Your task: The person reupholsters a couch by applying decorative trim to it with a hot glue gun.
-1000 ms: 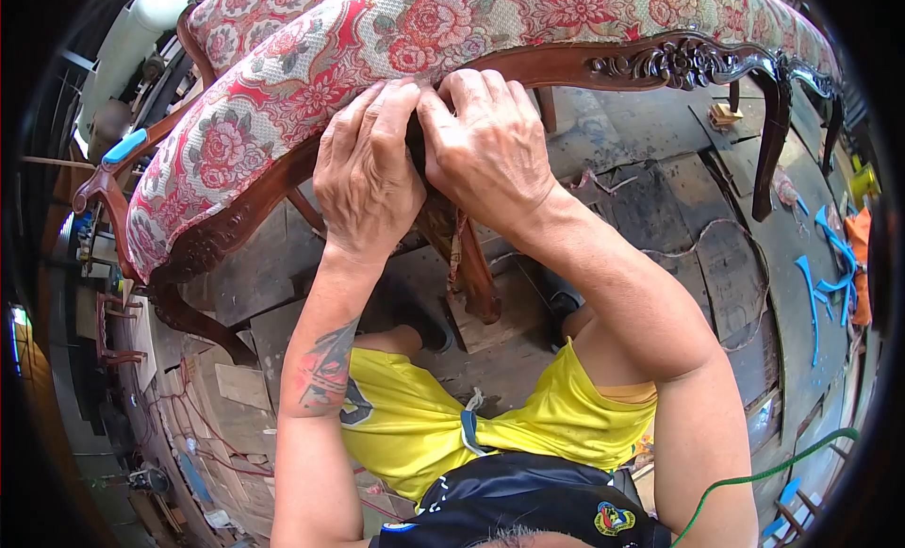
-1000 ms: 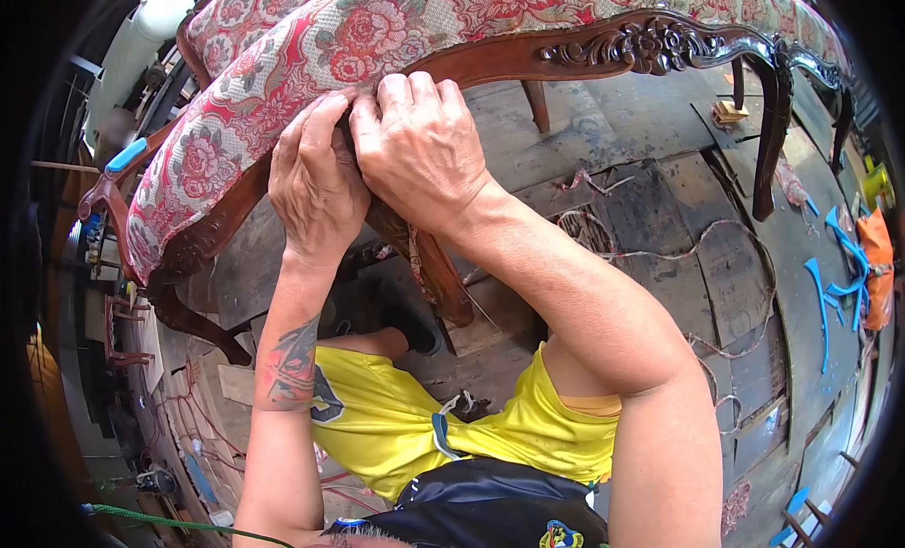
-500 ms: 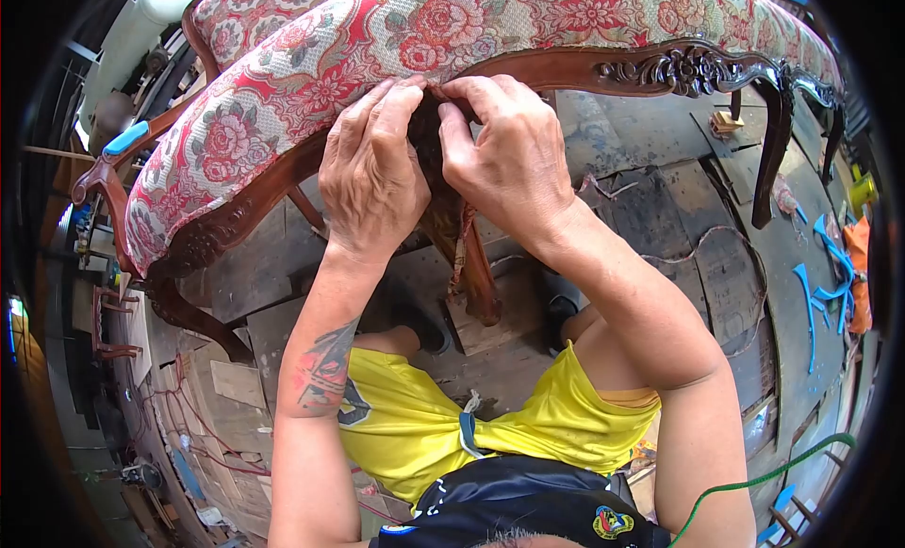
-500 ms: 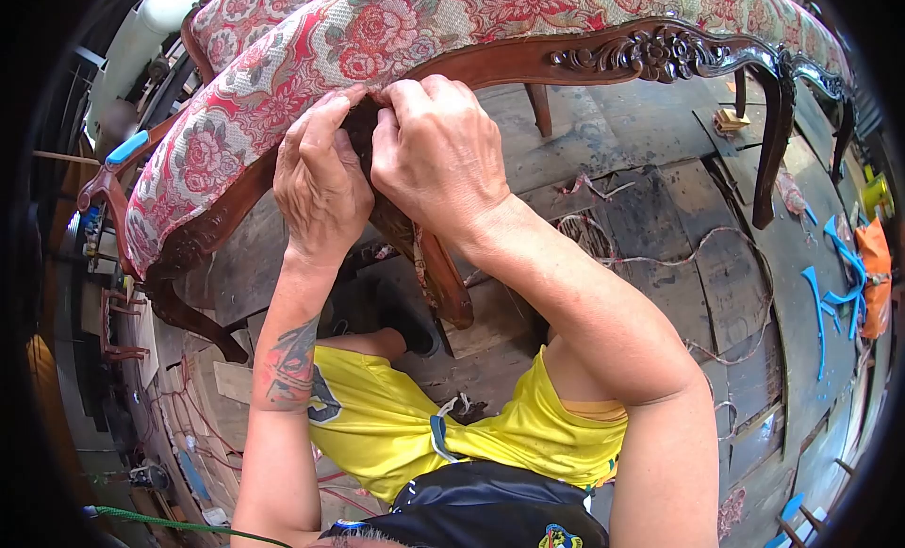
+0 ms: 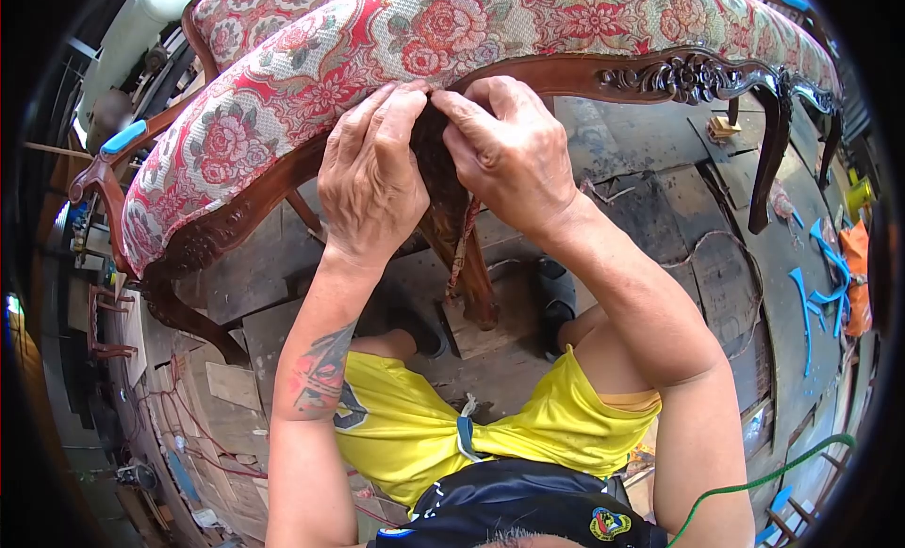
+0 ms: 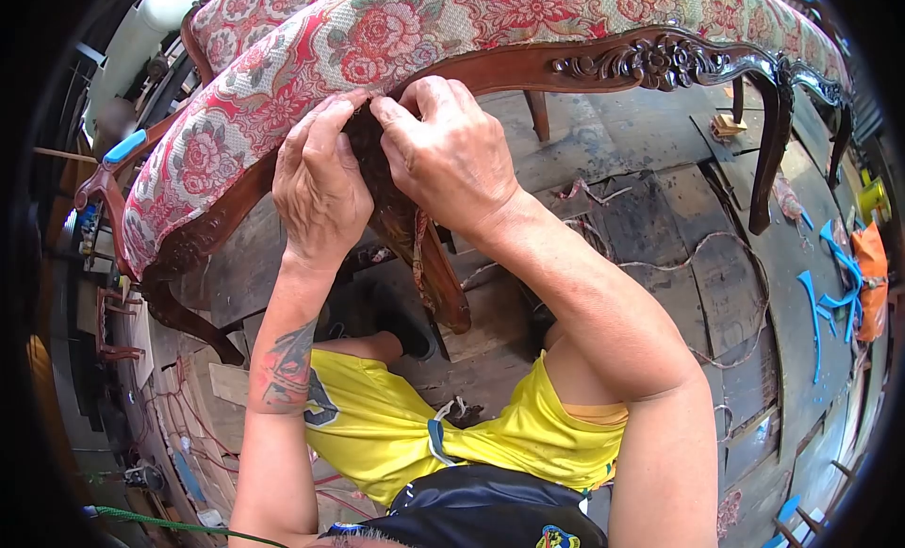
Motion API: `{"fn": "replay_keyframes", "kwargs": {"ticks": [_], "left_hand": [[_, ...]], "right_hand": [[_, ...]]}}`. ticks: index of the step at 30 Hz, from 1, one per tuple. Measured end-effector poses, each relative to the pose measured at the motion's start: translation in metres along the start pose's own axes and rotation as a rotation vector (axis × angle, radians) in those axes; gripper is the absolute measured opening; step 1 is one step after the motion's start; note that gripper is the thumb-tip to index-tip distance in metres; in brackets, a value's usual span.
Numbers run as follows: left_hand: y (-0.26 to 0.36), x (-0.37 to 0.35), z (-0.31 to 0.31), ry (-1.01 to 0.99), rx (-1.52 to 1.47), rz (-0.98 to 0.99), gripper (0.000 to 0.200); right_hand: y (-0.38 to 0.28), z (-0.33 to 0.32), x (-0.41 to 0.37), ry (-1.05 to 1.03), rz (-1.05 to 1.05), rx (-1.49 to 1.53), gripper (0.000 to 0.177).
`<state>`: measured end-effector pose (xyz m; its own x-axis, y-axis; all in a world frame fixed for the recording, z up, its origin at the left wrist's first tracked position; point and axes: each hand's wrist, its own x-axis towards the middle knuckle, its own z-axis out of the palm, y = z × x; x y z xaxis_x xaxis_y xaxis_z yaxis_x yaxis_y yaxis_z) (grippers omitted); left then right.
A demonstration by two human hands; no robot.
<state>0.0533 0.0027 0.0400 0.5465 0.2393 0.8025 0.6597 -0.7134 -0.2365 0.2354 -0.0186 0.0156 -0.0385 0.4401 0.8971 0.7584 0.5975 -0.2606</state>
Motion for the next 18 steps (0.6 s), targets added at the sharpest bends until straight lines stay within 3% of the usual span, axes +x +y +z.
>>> {"fn": "replay_keyframes", "kwargs": {"ticks": [18], "left_hand": [[0.0018,0.0016,0.0015,0.028,0.02,0.017,0.043]], "right_hand": [[-0.0079,-0.0033,0.0057,-0.089,-0.03,-0.182,0.027]]}}
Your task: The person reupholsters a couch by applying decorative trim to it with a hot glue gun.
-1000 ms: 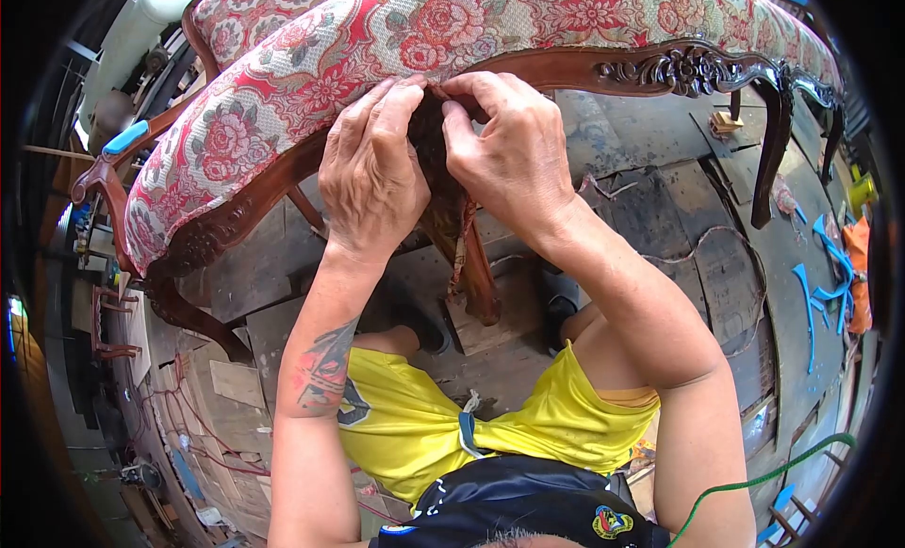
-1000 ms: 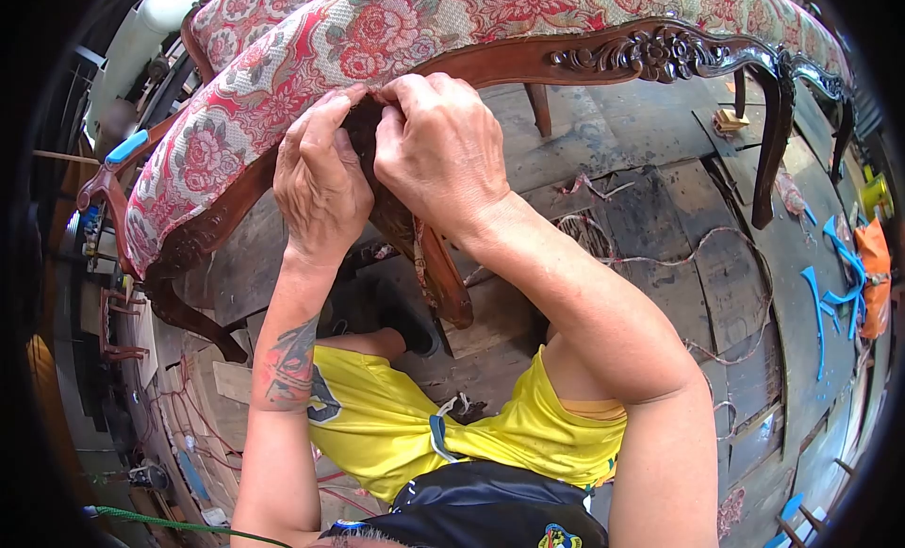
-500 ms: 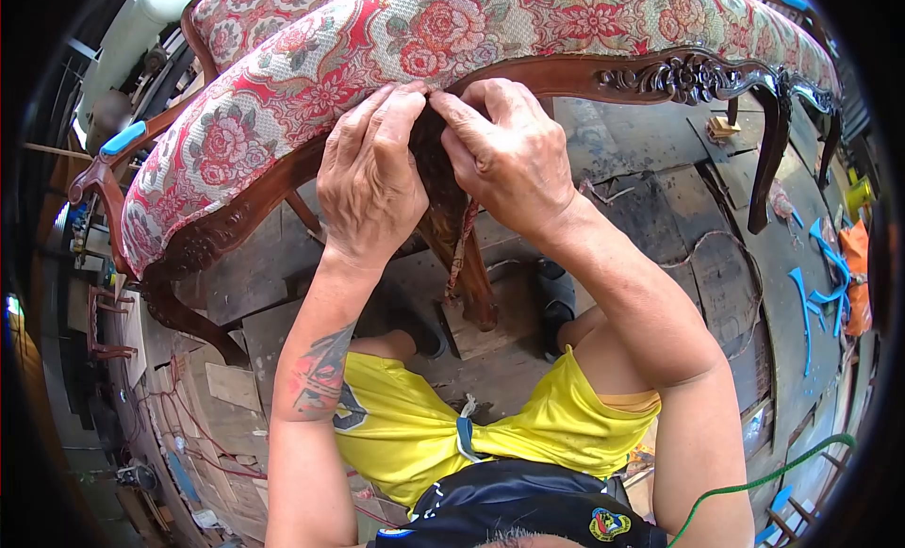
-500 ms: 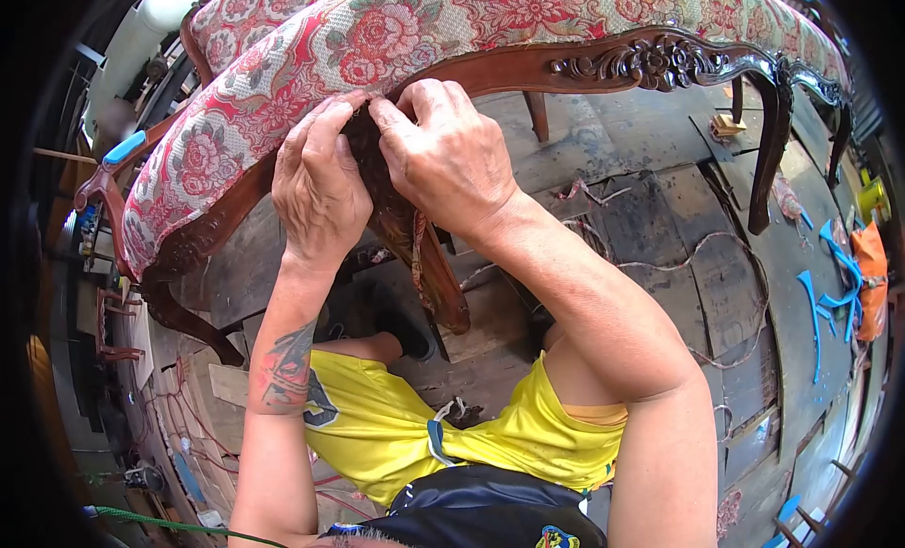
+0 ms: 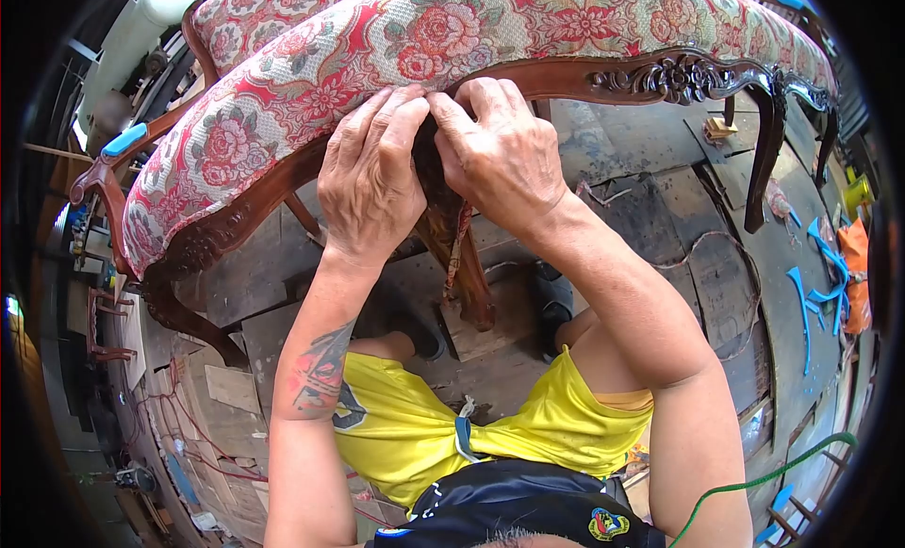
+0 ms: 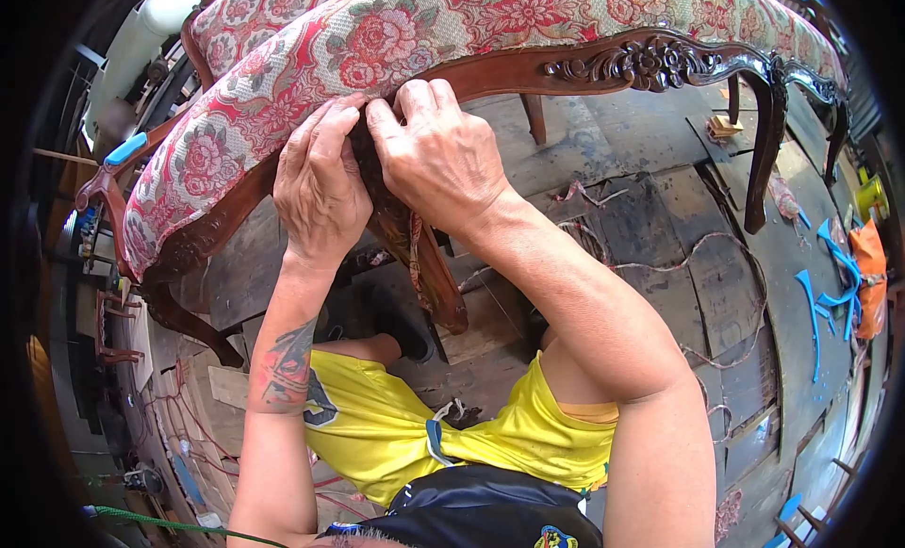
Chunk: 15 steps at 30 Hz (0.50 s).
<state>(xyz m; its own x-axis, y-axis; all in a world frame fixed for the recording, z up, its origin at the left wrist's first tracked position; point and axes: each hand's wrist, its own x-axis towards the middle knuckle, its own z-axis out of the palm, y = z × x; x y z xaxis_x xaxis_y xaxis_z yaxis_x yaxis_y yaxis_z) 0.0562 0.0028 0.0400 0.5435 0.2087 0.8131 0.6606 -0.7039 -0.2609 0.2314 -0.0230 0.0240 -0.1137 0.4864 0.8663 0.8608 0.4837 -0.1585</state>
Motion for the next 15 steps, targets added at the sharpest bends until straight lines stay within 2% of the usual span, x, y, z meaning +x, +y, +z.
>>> {"fn": "replay_keyframes", "kwargs": {"ticks": [15], "left_hand": [[0.0012,0.0028,-0.0019,-0.003,0.025,0.028,0.041]], "right_hand": [[-0.0015,0.001,-0.0003,-0.024,-0.014,-0.04,0.032]]}}
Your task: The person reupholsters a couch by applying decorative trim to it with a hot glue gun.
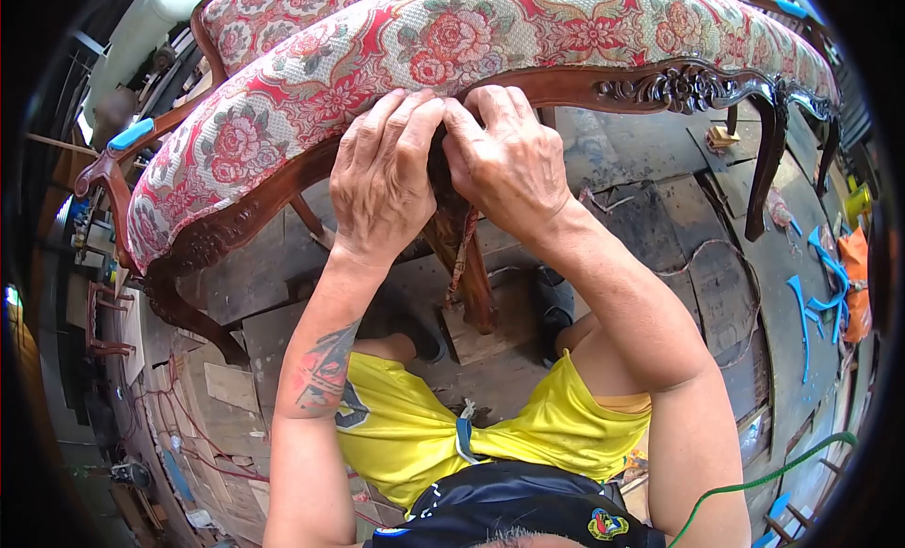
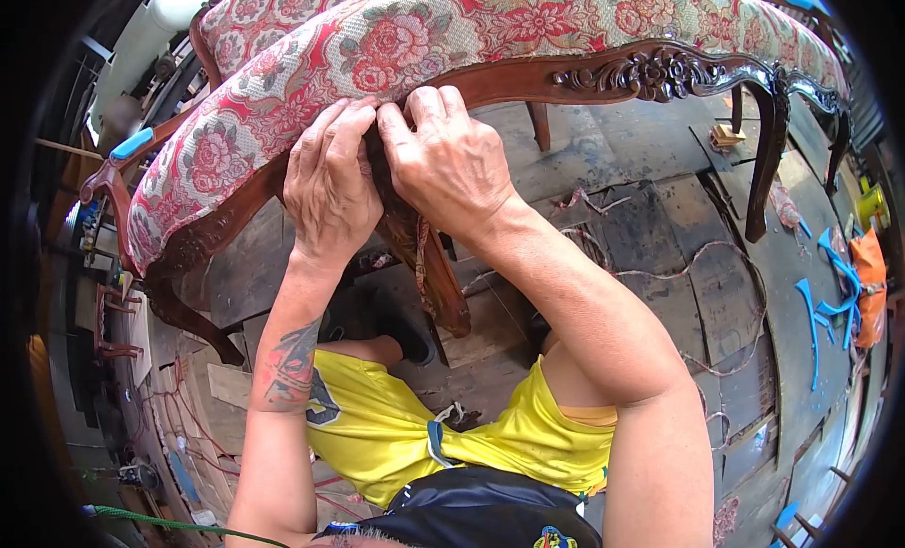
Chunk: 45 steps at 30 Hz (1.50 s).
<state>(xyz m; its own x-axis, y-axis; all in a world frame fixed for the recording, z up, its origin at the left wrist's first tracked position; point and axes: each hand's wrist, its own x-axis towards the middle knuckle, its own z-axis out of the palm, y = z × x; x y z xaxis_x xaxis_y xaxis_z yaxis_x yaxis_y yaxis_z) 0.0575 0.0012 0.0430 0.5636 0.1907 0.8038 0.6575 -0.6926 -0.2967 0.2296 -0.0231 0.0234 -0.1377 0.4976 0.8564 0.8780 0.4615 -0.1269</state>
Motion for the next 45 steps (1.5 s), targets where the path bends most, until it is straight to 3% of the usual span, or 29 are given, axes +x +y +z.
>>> {"fn": "replay_keyframes", "kwargs": {"ticks": [2,4,23,26,33,41,45], "left_hand": [[-0.001,-0.002,0.001,0.01,-0.002,0.001,0.041],[-0.004,-0.005,0.003,-0.028,-0.018,-0.013,0.053],[-0.001,-0.004,0.002,-0.03,-0.022,-0.04,0.05],[-0.003,-0.006,0.005,-0.01,-0.043,-0.058,0.046],[-0.001,0.0,0.008,0.086,-0.265,-0.194,0.013],[-0.008,-0.002,0.009,0.122,-0.34,-0.211,0.015],[-0.005,-0.004,0.007,0.089,-0.185,-0.158,0.01]], "right_hand": [[0.0,0.0,0.0,0.001,0.005,0.004,0.032],[0.0,0.001,0.0,0.005,0.0,0.002,0.033],[-0.001,0.002,-0.002,0.021,0.001,0.002,0.033],[-0.001,0.0,-0.001,0.015,0.005,0.011,0.032],[-0.001,0.002,-0.002,0.018,0.009,0.003,0.034],[0.0,0.003,-0.003,0.022,0.005,-0.011,0.036],[-0.003,0.0,-0.003,-0.027,0.066,0.02,0.038]]}}
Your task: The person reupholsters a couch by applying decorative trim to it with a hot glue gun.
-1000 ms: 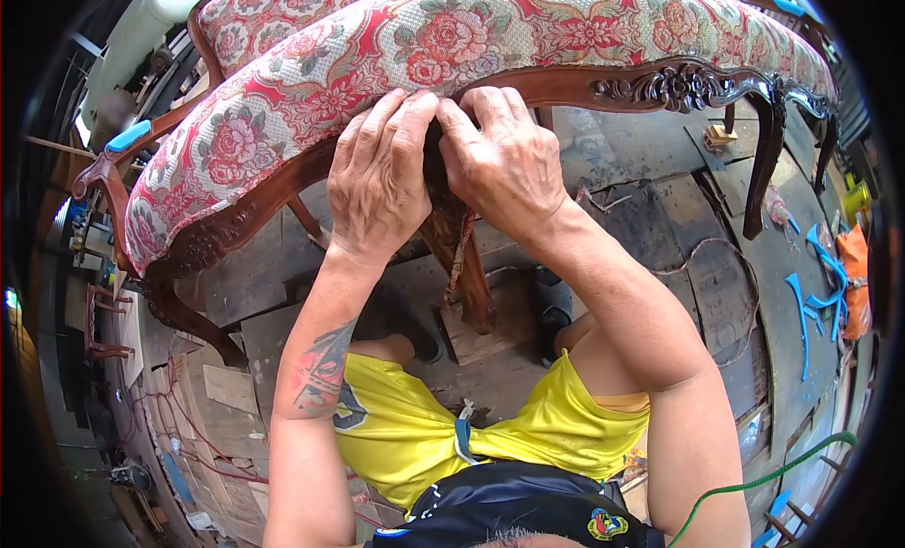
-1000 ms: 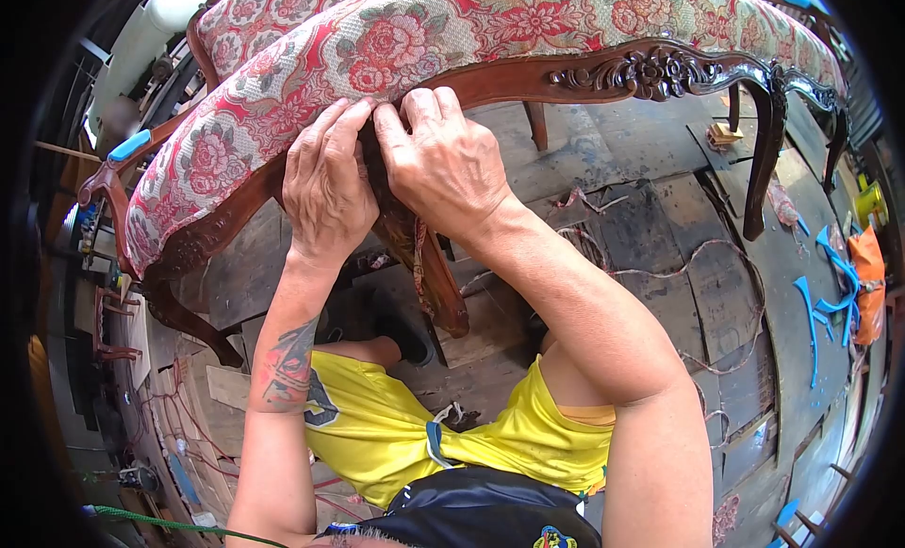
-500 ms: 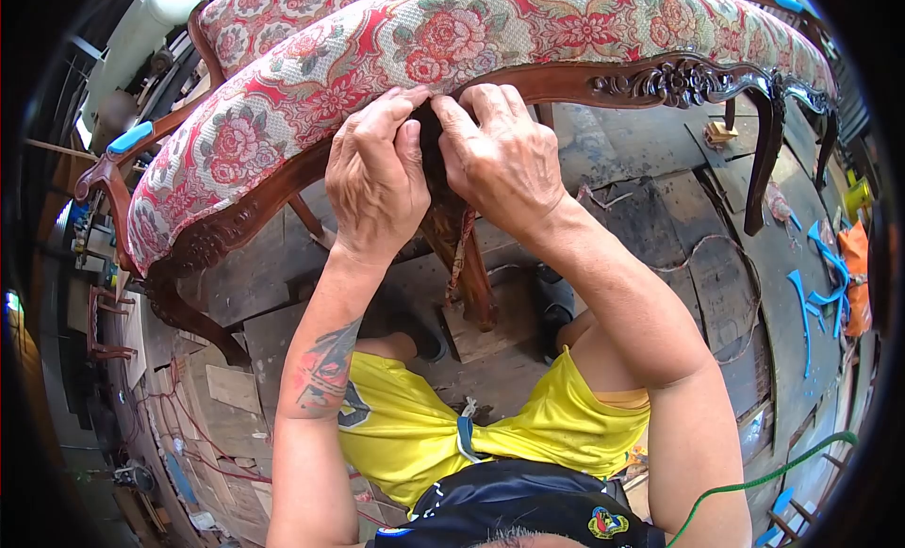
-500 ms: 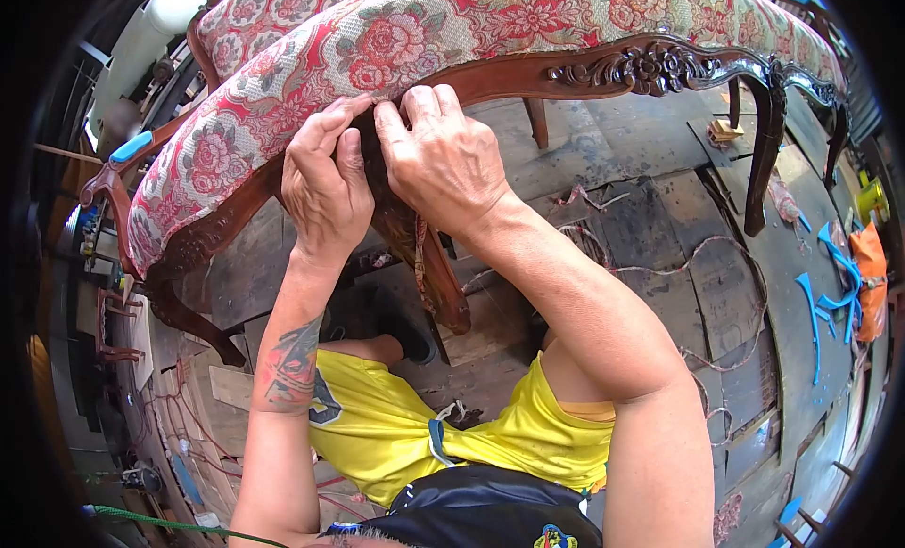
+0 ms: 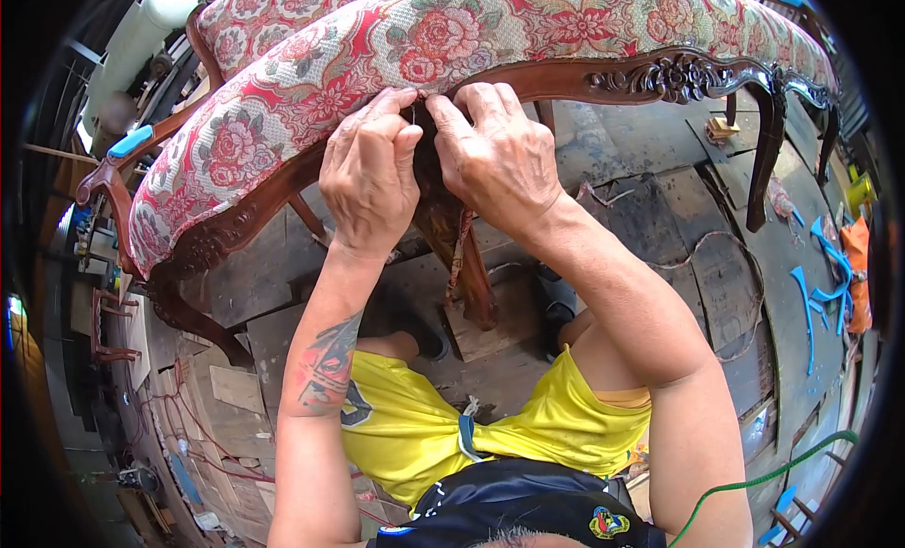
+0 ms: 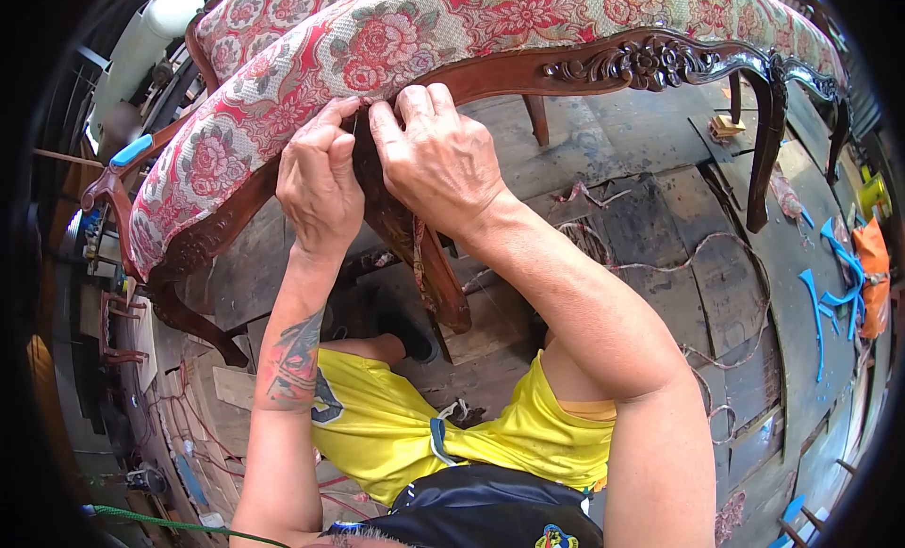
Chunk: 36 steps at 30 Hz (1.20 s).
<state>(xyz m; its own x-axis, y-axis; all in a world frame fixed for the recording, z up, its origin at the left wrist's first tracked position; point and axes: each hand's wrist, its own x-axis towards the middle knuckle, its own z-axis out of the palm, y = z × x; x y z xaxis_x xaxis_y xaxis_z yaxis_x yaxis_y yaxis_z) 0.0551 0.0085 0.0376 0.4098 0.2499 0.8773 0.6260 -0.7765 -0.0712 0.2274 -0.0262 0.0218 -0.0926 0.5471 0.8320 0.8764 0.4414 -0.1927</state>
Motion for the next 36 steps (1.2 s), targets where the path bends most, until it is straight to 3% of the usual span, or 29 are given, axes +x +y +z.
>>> {"fn": "replay_keyframes", "kwargs": {"ticks": [3,7,36], "left_hand": [[0.002,-0.003,0.001,-0.028,0.103,0.034,0.009],[0.008,-0.003,-0.004,-0.096,0.17,0.047,0.033],[0.012,-0.002,-0.008,-0.201,0.32,0.028,0.056]], "right_hand": [[0.0,0.001,0.0,-0.001,0.003,-0.004,0.038],[0.002,0.003,0.0,0.048,-0.056,-0.03,0.035],[0.002,0.001,0.0,0.057,-0.048,-0.026,0.033]]}}
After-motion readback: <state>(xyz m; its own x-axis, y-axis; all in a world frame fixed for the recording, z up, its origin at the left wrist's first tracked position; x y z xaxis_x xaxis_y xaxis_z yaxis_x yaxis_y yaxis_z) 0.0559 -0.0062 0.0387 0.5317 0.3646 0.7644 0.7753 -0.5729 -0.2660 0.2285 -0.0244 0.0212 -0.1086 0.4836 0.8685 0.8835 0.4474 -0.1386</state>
